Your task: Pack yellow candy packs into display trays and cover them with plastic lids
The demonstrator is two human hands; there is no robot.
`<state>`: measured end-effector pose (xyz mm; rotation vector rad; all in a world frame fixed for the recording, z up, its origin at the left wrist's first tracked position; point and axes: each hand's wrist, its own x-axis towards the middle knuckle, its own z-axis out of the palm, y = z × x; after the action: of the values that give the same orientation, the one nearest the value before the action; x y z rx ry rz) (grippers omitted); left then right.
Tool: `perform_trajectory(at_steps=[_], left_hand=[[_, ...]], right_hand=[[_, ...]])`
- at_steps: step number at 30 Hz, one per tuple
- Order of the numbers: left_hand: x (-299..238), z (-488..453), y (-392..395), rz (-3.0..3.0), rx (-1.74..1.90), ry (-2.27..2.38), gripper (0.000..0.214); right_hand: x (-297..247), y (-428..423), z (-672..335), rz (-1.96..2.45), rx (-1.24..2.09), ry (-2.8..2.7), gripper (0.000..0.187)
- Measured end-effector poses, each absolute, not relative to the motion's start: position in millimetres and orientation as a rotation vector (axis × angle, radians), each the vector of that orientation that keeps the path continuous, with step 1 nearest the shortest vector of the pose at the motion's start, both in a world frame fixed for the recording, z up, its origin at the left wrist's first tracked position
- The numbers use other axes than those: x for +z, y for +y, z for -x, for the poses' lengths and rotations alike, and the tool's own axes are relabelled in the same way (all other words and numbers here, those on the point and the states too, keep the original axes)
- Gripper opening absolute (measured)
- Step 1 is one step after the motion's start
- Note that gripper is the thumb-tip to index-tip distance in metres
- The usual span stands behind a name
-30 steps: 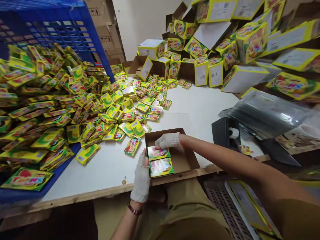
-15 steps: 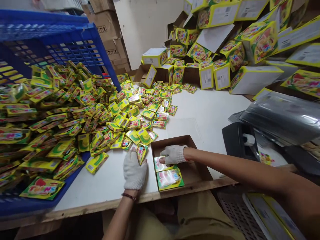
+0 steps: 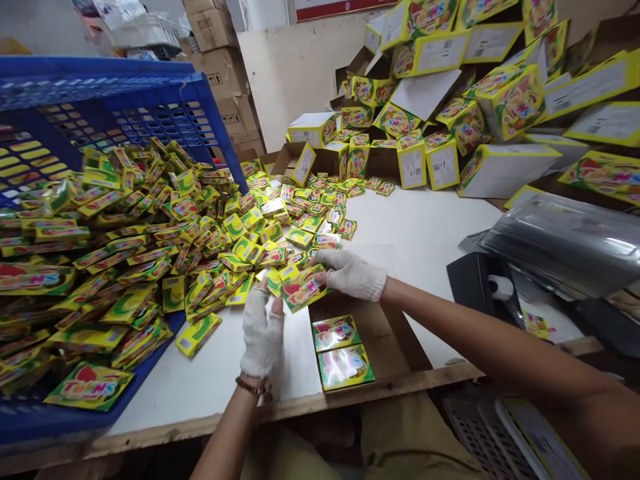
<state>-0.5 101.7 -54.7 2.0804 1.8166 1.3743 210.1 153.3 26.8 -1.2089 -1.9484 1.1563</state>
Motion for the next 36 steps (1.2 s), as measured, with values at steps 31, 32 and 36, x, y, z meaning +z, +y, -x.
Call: perform_trajectory(at_steps=[31, 32, 36], left_hand=[[-77.9, 66.3, 48.9, -1.710, 0.777, 1.680, 0.028], [-76.0, 72.0, 52.3, -1.752, 0.764, 1.763, 0.027], [-62.4, 116.1, 70.3, -1.611, 0.874, 2.190, 0.020]], right_hand=[[-21.4, 116.5, -101.0, 0.826, 0.222, -3.140, 0.024], [-25.2, 116.1, -99.8, 0.778, 0.227, -3.199, 0.023], [-26.5, 118.7, -100.2, 0.841, 0.353, -3.237, 0.030]])
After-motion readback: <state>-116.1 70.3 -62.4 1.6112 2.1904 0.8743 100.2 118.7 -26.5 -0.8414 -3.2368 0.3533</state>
